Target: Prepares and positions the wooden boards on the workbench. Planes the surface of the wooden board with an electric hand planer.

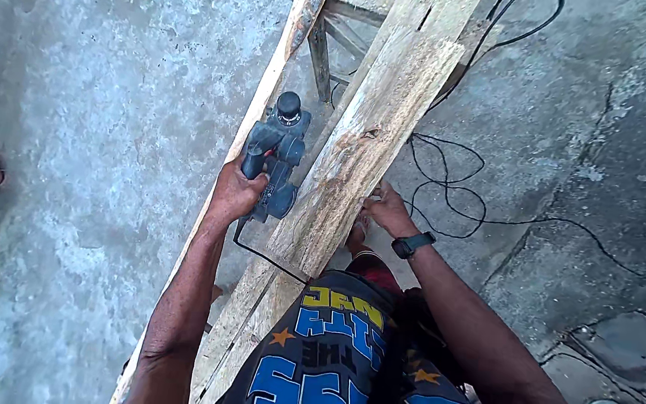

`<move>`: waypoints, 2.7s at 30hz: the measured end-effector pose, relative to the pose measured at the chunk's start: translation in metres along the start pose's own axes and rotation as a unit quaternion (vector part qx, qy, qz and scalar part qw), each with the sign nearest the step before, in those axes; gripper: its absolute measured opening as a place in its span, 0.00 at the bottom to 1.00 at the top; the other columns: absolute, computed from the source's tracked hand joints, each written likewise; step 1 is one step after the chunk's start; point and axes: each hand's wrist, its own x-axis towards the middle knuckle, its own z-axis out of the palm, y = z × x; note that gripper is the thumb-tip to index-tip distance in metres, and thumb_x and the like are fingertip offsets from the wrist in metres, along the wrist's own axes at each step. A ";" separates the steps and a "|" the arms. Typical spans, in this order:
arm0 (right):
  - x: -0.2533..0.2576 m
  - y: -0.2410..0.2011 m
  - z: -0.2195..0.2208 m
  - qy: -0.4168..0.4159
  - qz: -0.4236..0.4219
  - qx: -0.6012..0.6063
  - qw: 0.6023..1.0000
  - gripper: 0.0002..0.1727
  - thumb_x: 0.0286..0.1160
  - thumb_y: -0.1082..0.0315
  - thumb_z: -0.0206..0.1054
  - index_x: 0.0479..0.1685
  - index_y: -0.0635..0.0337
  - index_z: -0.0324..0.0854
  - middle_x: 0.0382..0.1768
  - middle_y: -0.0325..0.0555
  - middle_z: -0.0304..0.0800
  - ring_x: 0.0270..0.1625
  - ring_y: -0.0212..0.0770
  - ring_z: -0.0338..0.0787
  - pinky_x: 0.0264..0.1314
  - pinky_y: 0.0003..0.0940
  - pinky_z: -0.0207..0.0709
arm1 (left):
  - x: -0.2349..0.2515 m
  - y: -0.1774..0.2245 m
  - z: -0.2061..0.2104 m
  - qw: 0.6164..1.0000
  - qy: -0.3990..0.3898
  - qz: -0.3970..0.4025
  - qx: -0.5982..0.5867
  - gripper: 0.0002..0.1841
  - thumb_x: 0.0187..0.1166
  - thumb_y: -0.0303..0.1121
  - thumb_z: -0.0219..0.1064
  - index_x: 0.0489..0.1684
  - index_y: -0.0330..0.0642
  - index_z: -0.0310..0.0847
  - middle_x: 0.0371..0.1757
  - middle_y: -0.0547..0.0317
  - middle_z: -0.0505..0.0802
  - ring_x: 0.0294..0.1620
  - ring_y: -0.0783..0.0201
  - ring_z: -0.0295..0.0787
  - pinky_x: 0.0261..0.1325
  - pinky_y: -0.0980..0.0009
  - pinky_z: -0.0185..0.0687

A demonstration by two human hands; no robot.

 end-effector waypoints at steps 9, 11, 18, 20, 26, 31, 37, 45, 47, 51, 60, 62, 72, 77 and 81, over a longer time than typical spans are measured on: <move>-0.006 0.005 0.013 0.033 0.002 0.027 0.999 0.29 0.83 0.75 0.64 0.84 0.58 0.66 0.59 0.59 0.89 0.48 0.50 0.96 0.53 0.47 0.91 | -0.140 -0.097 -0.007 0.997 -0.024 -0.064 0.046 0.17 0.67 0.40 0.70 0.52 0.44 0.87 0.37 0.62 0.93 0.31 0.70 0.89 0.39 0.65 0.89; -0.009 0.001 0.016 0.043 0.009 0.033 0.999 0.28 0.82 0.76 0.65 0.83 0.58 0.67 0.58 0.60 0.89 0.49 0.49 0.95 0.54 0.47 0.91 | -0.164 -0.112 -0.005 0.996 -0.035 -0.062 0.045 0.18 0.66 0.39 0.70 0.53 0.43 0.87 0.40 0.63 0.94 0.38 0.72 0.90 0.45 0.67 0.88; -0.009 -0.001 0.017 0.054 0.029 0.045 0.997 0.29 0.81 0.77 0.65 0.82 0.58 0.68 0.60 0.60 0.87 0.49 0.50 0.95 0.53 0.47 0.91 | -0.224 -0.153 0.003 0.996 -0.061 -0.046 0.052 0.20 0.63 0.39 0.72 0.54 0.43 0.87 0.42 0.64 0.95 0.42 0.75 0.92 0.50 0.70 0.89; -0.009 -0.001 0.016 0.056 0.027 0.046 0.997 0.28 0.80 0.77 0.65 0.81 0.58 0.68 0.60 0.60 0.87 0.49 0.50 0.95 0.53 0.47 0.91 | -0.229 -0.158 0.005 0.996 -0.064 -0.045 0.050 0.21 0.63 0.38 0.72 0.56 0.42 0.87 0.42 0.63 0.95 0.42 0.75 0.92 0.51 0.70 0.89; -0.010 -0.001 0.017 0.061 0.024 0.050 0.997 0.30 0.80 0.76 0.66 0.82 0.57 0.67 0.59 0.59 0.88 0.48 0.49 0.95 0.52 0.46 0.91 | -0.226 -0.155 0.014 0.993 -0.082 -0.037 0.076 0.21 0.64 0.39 0.72 0.57 0.42 0.86 0.41 0.62 0.95 0.42 0.74 0.92 0.51 0.69 0.89; -0.008 -0.001 0.014 0.053 0.023 0.054 0.997 0.30 0.78 0.77 0.68 0.81 0.58 0.68 0.59 0.60 0.88 0.48 0.50 0.95 0.52 0.47 0.91 | -0.215 -0.143 0.023 0.993 -0.079 -0.040 0.074 0.20 0.65 0.39 0.72 0.56 0.41 0.85 0.40 0.61 0.95 0.40 0.73 0.92 0.49 0.68 0.89; -0.005 -0.001 0.009 0.040 0.028 0.073 0.996 0.34 0.76 0.79 0.70 0.83 0.58 0.65 0.60 0.61 0.87 0.49 0.51 0.95 0.52 0.47 0.92 | -0.194 -0.130 0.038 0.996 -0.066 -0.027 0.061 0.20 0.66 0.37 0.72 0.56 0.40 0.85 0.40 0.61 0.95 0.40 0.73 0.92 0.49 0.70 0.89; -0.003 0.002 0.005 0.037 0.023 0.068 0.997 0.35 0.74 0.78 0.71 0.83 0.59 0.64 0.58 0.59 0.88 0.48 0.51 0.95 0.52 0.48 0.92 | -0.165 -0.110 0.043 0.997 -0.053 -0.027 0.054 0.22 0.66 0.36 0.71 0.59 0.37 0.85 0.43 0.59 0.95 0.43 0.73 0.92 0.51 0.70 0.89; -0.003 0.001 0.007 0.037 0.024 0.067 0.997 0.35 0.75 0.77 0.71 0.84 0.58 0.64 0.59 0.59 0.88 0.48 0.51 0.95 0.52 0.47 0.92 | -0.159 -0.105 0.044 0.997 -0.052 -0.029 0.051 0.21 0.66 0.36 0.71 0.58 0.38 0.85 0.43 0.59 0.95 0.43 0.73 0.92 0.51 0.71 0.89; -0.006 -0.002 0.007 0.041 0.034 0.063 0.997 0.36 0.77 0.77 0.70 0.86 0.57 0.62 0.61 0.59 0.87 0.49 0.50 0.96 0.52 0.45 0.92 | -0.145 -0.096 0.050 0.997 -0.055 -0.026 0.048 0.19 0.66 0.35 0.71 0.56 0.39 0.85 0.42 0.60 0.94 0.41 0.73 0.92 0.49 0.71 0.88; -0.004 0.001 0.005 0.038 0.028 0.062 0.997 0.37 0.76 0.76 0.72 0.86 0.58 0.62 0.62 0.59 0.87 0.50 0.51 0.96 0.53 0.48 0.92 | -0.114 -0.077 0.065 0.998 -0.043 -0.020 0.032 0.18 0.66 0.35 0.70 0.54 0.40 0.85 0.38 0.62 0.93 0.36 0.73 0.90 0.43 0.71 0.88; -0.005 -0.001 0.004 0.037 0.032 0.063 0.997 0.37 0.76 0.76 0.72 0.86 0.58 0.62 0.63 0.59 0.86 0.50 0.52 0.95 0.53 0.47 0.92 | -0.104 -0.069 0.068 0.998 -0.045 -0.023 0.037 0.17 0.67 0.36 0.70 0.53 0.40 0.86 0.38 0.61 0.93 0.36 0.72 0.90 0.43 0.70 0.87; -0.005 -0.001 0.002 0.030 0.031 0.047 0.998 0.37 0.78 0.74 0.71 0.87 0.57 0.60 0.62 0.58 0.86 0.49 0.53 0.95 0.52 0.50 0.92 | -0.060 -0.038 0.079 0.996 -0.058 -0.038 0.051 0.14 0.69 0.38 0.70 0.49 0.42 0.85 0.31 0.62 0.90 0.29 0.70 0.88 0.36 0.66 0.87; -0.011 0.005 -0.003 0.009 0.020 0.020 1.000 0.36 0.81 0.67 0.71 0.88 0.52 0.60 0.63 0.57 0.87 0.46 0.55 0.95 0.48 0.54 0.91 | -0.040 -0.027 0.083 0.996 -0.064 -0.030 0.054 0.15 0.68 0.37 0.71 0.51 0.42 0.86 0.32 0.61 0.91 0.30 0.69 0.88 0.38 0.65 0.87; -0.004 0.004 -0.002 0.015 0.024 0.017 0.999 0.36 0.81 0.69 0.70 0.88 0.54 0.60 0.62 0.58 0.87 0.48 0.54 0.95 0.52 0.53 0.91 | -0.026 -0.018 0.084 0.994 -0.076 -0.031 0.066 0.14 0.69 0.36 0.71 0.50 0.43 0.86 0.30 0.60 0.90 0.28 0.67 0.87 0.36 0.63 0.86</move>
